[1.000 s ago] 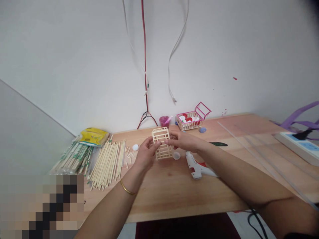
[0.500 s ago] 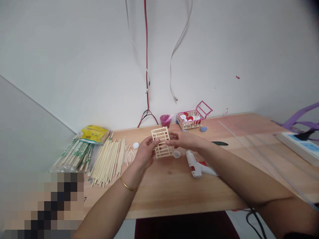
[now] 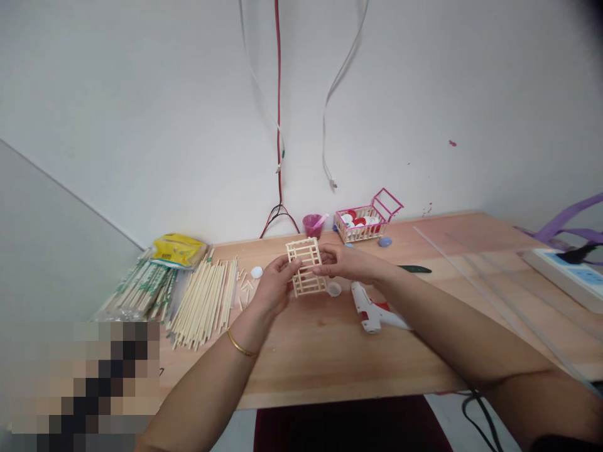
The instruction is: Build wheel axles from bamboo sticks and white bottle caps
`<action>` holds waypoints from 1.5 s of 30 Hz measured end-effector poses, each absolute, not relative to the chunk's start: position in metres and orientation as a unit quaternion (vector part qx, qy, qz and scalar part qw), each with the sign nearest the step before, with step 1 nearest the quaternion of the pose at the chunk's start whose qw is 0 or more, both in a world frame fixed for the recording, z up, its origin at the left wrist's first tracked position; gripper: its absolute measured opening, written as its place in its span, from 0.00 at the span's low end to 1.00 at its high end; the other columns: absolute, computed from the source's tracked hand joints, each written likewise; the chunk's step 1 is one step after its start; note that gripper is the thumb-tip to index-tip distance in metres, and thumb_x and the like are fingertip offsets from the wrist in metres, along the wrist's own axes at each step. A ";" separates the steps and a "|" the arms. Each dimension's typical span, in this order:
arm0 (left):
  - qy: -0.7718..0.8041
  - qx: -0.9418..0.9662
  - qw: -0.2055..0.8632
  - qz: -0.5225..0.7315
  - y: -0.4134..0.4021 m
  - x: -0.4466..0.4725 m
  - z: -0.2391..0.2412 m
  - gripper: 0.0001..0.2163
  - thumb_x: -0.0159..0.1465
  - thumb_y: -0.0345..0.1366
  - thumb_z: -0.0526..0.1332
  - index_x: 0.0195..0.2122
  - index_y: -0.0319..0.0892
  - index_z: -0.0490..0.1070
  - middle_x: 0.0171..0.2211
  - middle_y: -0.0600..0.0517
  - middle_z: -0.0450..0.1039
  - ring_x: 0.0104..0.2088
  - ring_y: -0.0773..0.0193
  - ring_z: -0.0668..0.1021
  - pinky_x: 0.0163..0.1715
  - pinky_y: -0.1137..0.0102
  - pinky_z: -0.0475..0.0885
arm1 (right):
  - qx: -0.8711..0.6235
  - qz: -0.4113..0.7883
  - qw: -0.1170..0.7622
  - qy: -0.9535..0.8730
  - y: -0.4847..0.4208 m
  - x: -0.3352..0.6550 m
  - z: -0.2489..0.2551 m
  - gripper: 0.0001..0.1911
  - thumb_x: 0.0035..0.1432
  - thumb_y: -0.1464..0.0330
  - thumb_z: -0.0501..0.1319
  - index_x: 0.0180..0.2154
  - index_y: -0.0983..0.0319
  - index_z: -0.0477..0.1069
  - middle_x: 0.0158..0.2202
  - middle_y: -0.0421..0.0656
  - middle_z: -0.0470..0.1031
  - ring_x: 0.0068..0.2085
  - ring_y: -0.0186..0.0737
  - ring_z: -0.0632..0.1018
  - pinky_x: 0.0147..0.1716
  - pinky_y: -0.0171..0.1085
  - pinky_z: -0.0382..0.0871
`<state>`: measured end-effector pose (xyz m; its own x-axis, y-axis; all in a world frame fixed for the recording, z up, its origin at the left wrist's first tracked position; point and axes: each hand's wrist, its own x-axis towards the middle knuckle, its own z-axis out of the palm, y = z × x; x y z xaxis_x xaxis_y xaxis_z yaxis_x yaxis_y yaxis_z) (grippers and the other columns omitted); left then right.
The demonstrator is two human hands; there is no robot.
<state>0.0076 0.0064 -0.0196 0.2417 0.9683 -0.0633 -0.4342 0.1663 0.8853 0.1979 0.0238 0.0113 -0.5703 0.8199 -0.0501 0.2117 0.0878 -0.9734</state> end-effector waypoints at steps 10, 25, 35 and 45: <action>0.348 0.395 0.677 0.514 0.007 0.007 -0.022 0.18 0.52 0.39 0.70 0.40 0.36 0.72 0.36 0.44 0.78 0.36 0.57 0.80 0.40 0.63 0.73 | -0.353 0.578 0.293 -0.675 0.025 0.196 0.007 0.28 0.51 0.66 0.67 0.54 0.58 0.65 0.49 0.44 0.75 0.50 0.43 0.75 0.51 0.43 0.69; 0.348 0.382 0.704 0.487 0.013 0.002 -0.026 0.18 0.53 0.40 0.69 0.41 0.34 0.73 0.36 0.42 0.78 0.38 0.56 0.80 0.41 0.61 0.74 | -0.377 0.569 0.253 -0.686 0.027 0.199 0.006 0.25 0.55 0.60 0.64 0.54 0.54 0.65 0.49 0.43 0.75 0.47 0.42 0.75 0.33 0.34 0.70; 0.349 0.386 0.702 0.485 0.013 0.002 -0.028 0.18 0.53 0.41 0.69 0.41 0.35 0.73 0.36 0.43 0.78 0.36 0.57 0.80 0.40 0.61 0.75 | -0.391 0.568 0.244 -0.682 0.025 0.198 0.009 0.25 0.55 0.59 0.63 0.54 0.54 0.66 0.47 0.43 0.76 0.45 0.41 0.75 0.31 0.32 0.69; 0.337 0.401 0.701 0.484 0.013 0.001 -0.028 0.20 0.53 0.40 0.69 0.44 0.35 0.73 0.39 0.41 0.78 0.37 0.56 0.80 0.41 0.60 0.74 | -0.395 0.562 0.241 -0.685 0.027 0.199 0.008 0.25 0.54 0.57 0.64 0.53 0.53 0.67 0.47 0.42 0.75 0.45 0.42 0.75 0.30 0.33 0.69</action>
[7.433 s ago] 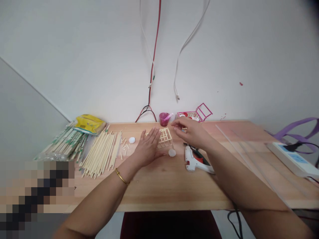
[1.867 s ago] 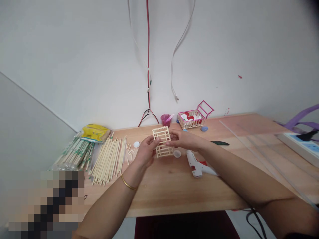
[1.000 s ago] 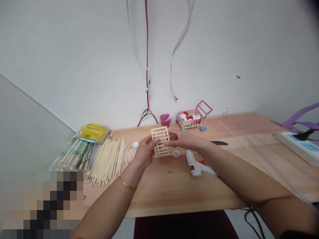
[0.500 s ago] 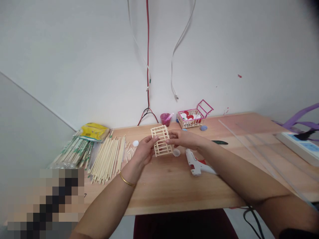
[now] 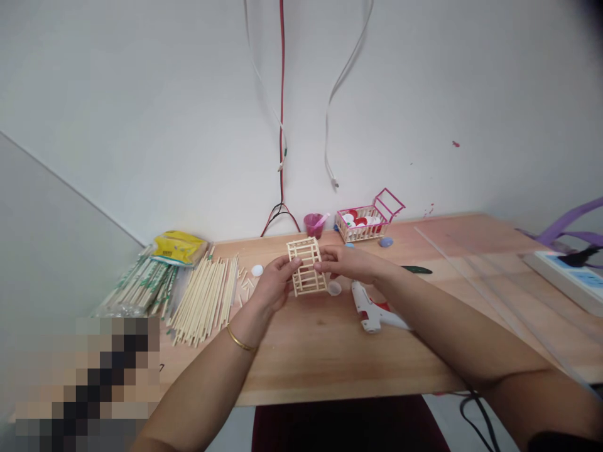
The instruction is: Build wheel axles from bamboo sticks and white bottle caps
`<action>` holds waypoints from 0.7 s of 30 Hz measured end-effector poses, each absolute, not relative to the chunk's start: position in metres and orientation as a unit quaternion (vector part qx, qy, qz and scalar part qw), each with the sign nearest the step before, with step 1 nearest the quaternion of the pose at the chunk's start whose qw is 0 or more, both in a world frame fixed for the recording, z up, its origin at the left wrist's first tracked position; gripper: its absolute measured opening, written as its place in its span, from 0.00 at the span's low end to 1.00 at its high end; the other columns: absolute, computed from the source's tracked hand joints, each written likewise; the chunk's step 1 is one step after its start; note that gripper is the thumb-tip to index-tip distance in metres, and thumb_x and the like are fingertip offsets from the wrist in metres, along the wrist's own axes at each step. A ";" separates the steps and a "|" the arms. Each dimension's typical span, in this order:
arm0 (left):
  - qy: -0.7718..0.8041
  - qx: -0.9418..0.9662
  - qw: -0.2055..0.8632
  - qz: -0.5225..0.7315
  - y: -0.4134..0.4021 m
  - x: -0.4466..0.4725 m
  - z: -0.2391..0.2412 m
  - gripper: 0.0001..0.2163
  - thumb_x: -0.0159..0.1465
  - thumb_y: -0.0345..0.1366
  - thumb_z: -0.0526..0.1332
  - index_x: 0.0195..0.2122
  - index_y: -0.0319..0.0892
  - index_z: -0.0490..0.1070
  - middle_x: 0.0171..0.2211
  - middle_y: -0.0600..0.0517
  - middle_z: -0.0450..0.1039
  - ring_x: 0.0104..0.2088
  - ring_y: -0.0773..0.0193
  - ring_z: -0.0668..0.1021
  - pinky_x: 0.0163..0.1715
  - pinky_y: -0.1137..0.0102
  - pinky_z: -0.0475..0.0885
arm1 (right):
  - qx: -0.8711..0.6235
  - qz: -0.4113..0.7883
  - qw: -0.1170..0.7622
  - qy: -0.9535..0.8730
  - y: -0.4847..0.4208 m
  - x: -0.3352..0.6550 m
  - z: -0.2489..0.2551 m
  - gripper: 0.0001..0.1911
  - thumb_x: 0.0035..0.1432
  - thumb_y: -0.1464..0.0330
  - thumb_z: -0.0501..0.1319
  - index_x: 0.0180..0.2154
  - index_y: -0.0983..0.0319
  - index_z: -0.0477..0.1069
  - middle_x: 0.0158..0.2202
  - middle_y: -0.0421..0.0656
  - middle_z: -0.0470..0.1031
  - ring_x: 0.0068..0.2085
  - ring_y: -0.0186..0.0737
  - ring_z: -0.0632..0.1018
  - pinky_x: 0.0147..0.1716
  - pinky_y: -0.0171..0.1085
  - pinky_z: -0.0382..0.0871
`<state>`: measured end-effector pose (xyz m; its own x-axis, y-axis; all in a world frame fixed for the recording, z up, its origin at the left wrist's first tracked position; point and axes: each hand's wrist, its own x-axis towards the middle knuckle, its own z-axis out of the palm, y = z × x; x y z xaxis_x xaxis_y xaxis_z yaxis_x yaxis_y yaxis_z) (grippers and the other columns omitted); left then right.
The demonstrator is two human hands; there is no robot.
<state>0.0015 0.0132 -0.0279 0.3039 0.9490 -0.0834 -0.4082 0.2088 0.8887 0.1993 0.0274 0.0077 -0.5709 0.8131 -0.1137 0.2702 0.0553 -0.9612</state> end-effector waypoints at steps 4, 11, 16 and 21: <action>0.350 0.408 0.695 0.477 0.014 0.000 -0.029 0.20 0.52 0.40 0.70 0.43 0.35 0.73 0.39 0.41 0.78 0.38 0.56 0.80 0.40 0.61 0.74 | -0.434 0.548 0.248 -0.671 0.028 0.200 0.009 0.21 0.55 0.53 0.62 0.49 0.54 0.71 0.46 0.44 0.76 0.44 0.43 0.75 0.33 0.35 0.70; 0.343 0.424 0.694 0.470 0.013 0.000 -0.028 0.20 0.51 0.39 0.70 0.44 0.37 0.73 0.40 0.42 0.77 0.38 0.56 0.80 0.42 0.60 0.73 | -0.455 0.543 0.257 -0.657 0.028 0.200 0.007 0.19 0.55 0.52 0.61 0.44 0.55 0.73 0.43 0.44 0.76 0.43 0.42 0.75 0.34 0.36 0.71; 0.347 0.425 0.691 0.471 0.012 0.000 -0.027 0.19 0.52 0.39 0.70 0.43 0.37 0.73 0.40 0.42 0.77 0.38 0.56 0.79 0.41 0.60 0.73 | -0.467 0.533 0.256 -0.658 0.027 0.200 0.010 0.18 0.54 0.54 0.63 0.44 0.55 0.73 0.43 0.44 0.76 0.43 0.42 0.75 0.33 0.35 0.70; 0.353 0.412 0.690 0.480 0.011 0.001 -0.024 0.19 0.52 0.40 0.70 0.42 0.36 0.73 0.38 0.42 0.78 0.38 0.56 0.80 0.40 0.61 0.74 | -0.423 0.568 0.247 -0.661 0.028 0.202 0.009 0.24 0.51 0.59 0.66 0.50 0.53 0.69 0.47 0.43 0.76 0.46 0.42 0.75 0.33 0.34 0.70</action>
